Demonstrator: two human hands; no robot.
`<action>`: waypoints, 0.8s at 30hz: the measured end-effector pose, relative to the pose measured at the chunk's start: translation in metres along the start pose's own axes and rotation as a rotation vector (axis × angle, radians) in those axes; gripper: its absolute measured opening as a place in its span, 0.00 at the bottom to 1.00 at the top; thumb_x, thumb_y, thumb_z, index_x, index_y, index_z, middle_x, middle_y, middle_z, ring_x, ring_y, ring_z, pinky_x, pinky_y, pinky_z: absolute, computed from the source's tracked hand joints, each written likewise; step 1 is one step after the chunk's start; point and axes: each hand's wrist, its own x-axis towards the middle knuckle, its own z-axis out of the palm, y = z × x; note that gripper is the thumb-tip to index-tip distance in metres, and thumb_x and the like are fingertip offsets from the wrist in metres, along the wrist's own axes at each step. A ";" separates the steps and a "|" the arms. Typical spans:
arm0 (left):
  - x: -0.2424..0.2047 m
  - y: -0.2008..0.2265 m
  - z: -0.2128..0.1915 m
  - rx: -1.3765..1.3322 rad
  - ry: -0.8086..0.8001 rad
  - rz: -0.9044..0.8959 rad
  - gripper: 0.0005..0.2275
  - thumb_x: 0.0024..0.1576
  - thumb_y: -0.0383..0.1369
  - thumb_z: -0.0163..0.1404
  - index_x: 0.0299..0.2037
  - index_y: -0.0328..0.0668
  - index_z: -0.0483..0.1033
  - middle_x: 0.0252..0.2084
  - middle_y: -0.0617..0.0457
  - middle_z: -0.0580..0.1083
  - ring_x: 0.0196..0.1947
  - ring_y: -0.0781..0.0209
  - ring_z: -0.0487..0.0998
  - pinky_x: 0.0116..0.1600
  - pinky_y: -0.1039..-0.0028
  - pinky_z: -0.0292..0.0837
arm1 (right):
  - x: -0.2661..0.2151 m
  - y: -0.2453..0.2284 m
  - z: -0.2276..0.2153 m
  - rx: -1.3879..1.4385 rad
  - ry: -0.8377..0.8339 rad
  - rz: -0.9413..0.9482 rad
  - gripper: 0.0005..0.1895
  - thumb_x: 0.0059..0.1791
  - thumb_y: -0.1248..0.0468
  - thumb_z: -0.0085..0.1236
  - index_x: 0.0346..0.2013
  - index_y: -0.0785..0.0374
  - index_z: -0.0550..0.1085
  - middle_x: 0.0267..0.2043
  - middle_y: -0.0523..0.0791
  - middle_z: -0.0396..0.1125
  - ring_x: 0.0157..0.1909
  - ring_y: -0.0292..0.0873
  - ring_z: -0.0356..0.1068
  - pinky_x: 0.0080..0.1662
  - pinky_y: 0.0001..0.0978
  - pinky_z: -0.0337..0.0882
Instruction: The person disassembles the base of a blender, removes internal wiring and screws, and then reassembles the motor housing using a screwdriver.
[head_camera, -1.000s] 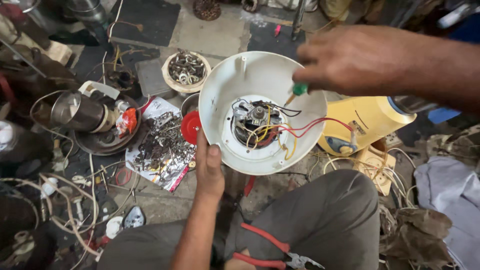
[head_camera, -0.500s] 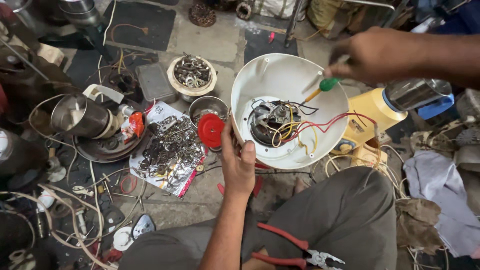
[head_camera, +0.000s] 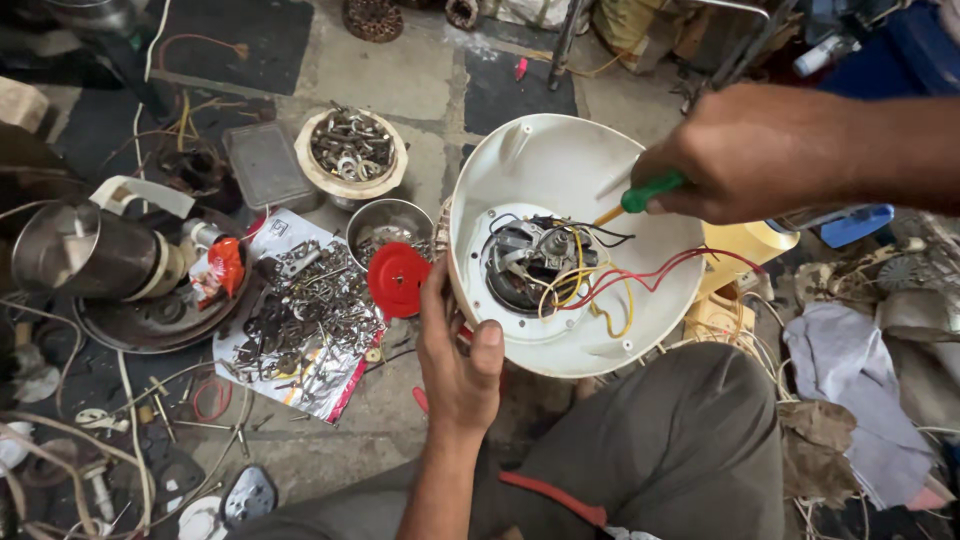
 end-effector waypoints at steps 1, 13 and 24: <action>0.000 0.000 0.000 0.007 0.004 0.004 0.44 0.58 0.56 0.51 0.73 0.24 0.52 0.66 0.36 0.67 0.66 0.50 0.71 0.68 0.64 0.66 | 0.003 -0.003 0.000 0.166 -0.010 0.103 0.17 0.51 0.48 0.58 0.51 0.46 0.80 0.36 0.46 0.79 0.35 0.48 0.79 0.42 0.42 0.77; -0.002 0.008 0.004 0.066 0.017 0.074 0.43 0.60 0.57 0.49 0.73 0.23 0.53 0.69 0.35 0.66 0.69 0.49 0.68 0.73 0.63 0.62 | -0.002 0.021 0.003 -0.549 0.113 -0.483 0.26 0.51 0.59 0.54 0.64 0.57 0.66 0.39 0.48 0.71 0.38 0.49 0.76 0.37 0.42 0.78; -0.001 0.005 -0.001 0.053 0.010 -0.008 0.44 0.58 0.59 0.50 0.71 0.24 0.53 0.66 0.34 0.66 0.66 0.48 0.70 0.69 0.62 0.66 | 0.012 -0.005 0.006 0.656 -0.181 0.578 0.19 0.53 0.49 0.57 0.54 0.54 0.78 0.38 0.54 0.78 0.34 0.57 0.75 0.35 0.47 0.75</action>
